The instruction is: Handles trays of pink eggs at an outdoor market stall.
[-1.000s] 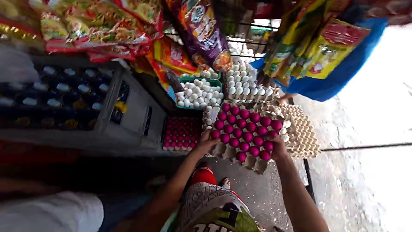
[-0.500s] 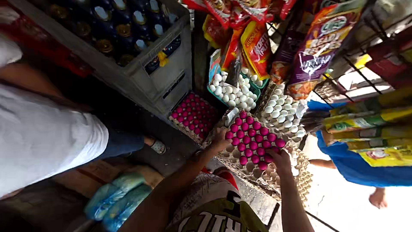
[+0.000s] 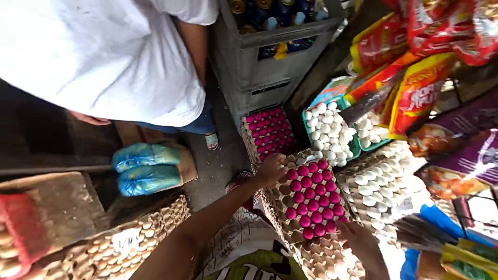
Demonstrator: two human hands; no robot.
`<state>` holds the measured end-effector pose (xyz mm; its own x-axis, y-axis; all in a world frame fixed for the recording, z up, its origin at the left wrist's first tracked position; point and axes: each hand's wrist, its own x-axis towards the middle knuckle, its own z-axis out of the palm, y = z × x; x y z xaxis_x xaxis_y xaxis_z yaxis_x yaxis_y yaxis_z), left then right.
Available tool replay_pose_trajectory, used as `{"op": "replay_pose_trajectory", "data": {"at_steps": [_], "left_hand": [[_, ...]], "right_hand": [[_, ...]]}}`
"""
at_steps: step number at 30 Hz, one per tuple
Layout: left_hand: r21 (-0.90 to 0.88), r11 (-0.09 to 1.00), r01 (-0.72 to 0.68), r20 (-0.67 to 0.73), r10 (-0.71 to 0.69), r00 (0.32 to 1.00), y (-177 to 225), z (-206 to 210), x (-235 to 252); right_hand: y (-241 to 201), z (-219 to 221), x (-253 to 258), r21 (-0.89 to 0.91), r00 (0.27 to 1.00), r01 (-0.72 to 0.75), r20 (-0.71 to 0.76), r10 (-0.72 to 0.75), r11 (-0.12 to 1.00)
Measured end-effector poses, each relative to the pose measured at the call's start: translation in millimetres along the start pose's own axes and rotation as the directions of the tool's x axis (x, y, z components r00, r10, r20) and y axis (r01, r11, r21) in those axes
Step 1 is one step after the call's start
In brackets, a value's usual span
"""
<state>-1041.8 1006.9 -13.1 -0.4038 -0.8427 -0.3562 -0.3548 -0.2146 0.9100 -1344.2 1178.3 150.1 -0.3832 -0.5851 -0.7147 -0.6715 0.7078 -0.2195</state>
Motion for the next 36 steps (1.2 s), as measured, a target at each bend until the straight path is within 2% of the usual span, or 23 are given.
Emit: {"op": "replay_pose_trajectory", "data": {"at_steps": [1, 3, 4, 6, 9, 12, 14, 17, 22, 25, 28, 31, 36], "left_hand": [[-0.097, 0.994, 0.043, -0.073, -0.05, 0.996, -12, -8, 0], [-0.24, 0.959, 0.151, -0.204, -0.202, 0.958, -48, -21, 9], [-0.284, 0.939, 0.196, -0.264, -0.273, 0.925, -75, -24, 17], [-0.344, 0.89, 0.299, -0.308, -0.408, 0.86, -119, -30, 35], [-0.433, 0.807, 0.401, -0.293, -0.547, 0.784, -158, -34, 68], [-0.616, 0.706, 0.351, -0.24, -0.592, 0.769, -191, -27, 107], [-0.639, 0.707, 0.303, -0.247, -0.562, 0.789, -209, -25, 125], [-0.675, 0.697, 0.242, -0.25, -0.524, 0.814, -232, -32, 140], [-0.779, 0.589, 0.213, -0.127, -0.481, 0.867, -253, -46, 147], [-0.829, 0.52, 0.206, -0.074, -0.468, 0.881, -263, -52, 154], [-0.863, 0.447, 0.235, -0.024, -0.5, 0.866, -266, -54, 162], [-0.898, 0.383, 0.218, 0.002, -0.491, 0.871, -264, -56, 170], [-0.908, 0.405, 0.11, -0.083, -0.431, 0.899, -251, -52, 154]], "right_hand": [[-14, -9, 6, 0.028, 0.989, 0.146, -0.034, -0.145, 0.989], [-64, -19, 27, 0.003, 0.916, 0.389, -0.11, -0.386, 0.921], [-98, -20, 41, -0.02, 0.881, 0.463, -0.103, -0.463, 0.886], [-166, -8, 87, -0.069, 0.828, 0.559, 0.003, -0.56, 0.826], [-253, 33, 194, -0.208, 0.834, 0.55, 0.176, -0.522, 0.809], [-298, 72, 309, -0.289, 0.889, 0.454, 0.22, -0.403, 0.843], [-305, 89, 362, -0.277, 0.939, 0.337, 0.17, -0.3, 0.9], [-305, 110, 405, -0.132, 0.982, 0.166, 0.109, -0.152, 0.977], [-280, 130, 456, 0.057, 0.987, 0.13, 0.089, -0.135, 0.99], [-272, 141, 470, 0.162, 0.987, 0.105, 0.103, -0.123, 0.981], [-269, 154, 479, 0.199, 0.995, 0.031, 0.092, -0.05, 0.98], [-270, 157, 481, 0.224, 0.998, 0.025, 0.053, -0.038, 0.974], [-275, 150, 471, 0.253, 0.996, -0.009, 0.085, -0.013, 0.967]]}}
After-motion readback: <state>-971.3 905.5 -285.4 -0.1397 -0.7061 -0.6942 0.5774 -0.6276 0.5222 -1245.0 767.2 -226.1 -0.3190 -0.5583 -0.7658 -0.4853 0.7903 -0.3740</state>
